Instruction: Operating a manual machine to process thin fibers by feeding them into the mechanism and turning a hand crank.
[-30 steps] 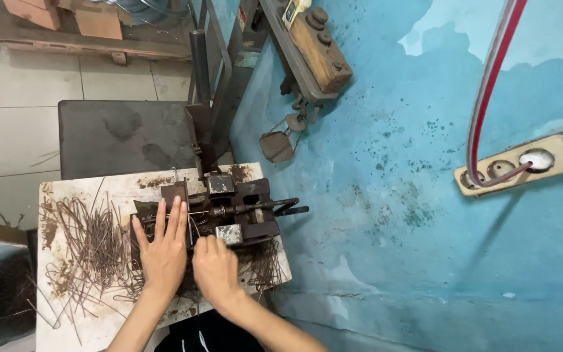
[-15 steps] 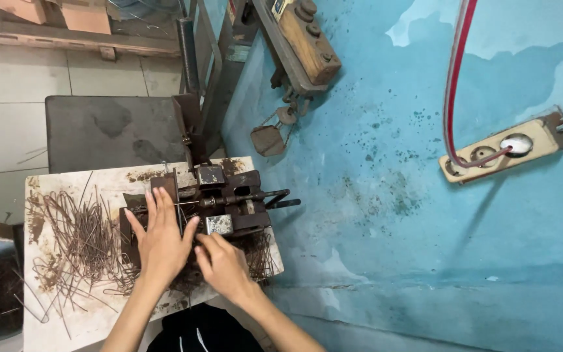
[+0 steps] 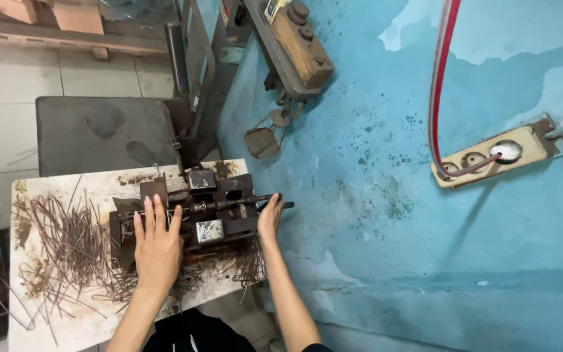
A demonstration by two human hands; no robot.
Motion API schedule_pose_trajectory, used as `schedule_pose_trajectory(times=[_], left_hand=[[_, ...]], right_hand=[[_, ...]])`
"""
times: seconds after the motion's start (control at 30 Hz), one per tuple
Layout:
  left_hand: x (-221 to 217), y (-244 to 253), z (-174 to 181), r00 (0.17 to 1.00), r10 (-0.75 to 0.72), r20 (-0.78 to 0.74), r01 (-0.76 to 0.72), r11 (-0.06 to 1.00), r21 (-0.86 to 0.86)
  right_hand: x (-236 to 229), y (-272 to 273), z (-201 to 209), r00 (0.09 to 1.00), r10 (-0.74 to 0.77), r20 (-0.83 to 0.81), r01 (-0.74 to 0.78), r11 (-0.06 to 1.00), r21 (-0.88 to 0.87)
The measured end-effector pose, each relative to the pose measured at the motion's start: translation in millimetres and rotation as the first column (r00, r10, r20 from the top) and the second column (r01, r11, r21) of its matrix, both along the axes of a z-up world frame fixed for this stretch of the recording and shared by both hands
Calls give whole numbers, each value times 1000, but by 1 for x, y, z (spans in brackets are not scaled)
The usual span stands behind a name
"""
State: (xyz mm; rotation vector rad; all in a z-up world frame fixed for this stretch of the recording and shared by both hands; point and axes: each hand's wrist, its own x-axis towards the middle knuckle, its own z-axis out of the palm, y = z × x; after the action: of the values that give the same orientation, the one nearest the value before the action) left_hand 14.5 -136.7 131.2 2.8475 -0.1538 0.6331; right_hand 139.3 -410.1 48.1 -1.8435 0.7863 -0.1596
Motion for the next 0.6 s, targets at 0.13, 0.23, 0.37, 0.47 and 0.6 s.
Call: schedule_pose_trajectory(times=[0.13,0.23,0.37,0.47,0.6], left_hand=[[6,0,8,998,-51,-34,45,986,-159],[3,0,13,996,-79,-38,69,970,-232],[4,-1,16,995,-88,-50,70,956,-285],[2,-1,17,996,-78,-36,65,954,-293],[-1,-4,21,994,-94,51,105,944,-313]], right_hand=[[4,-4,-7,999,-15,32,17,998,-61],[-7,5,16,1000,14,-19,-17,993,-113],[-14,14,36,991,65,-121,-76,994,-82],[-15,15,33,980,130,-151,-151,979,-136],[-19,10,36,973,230,-6,-220,925,-310]])
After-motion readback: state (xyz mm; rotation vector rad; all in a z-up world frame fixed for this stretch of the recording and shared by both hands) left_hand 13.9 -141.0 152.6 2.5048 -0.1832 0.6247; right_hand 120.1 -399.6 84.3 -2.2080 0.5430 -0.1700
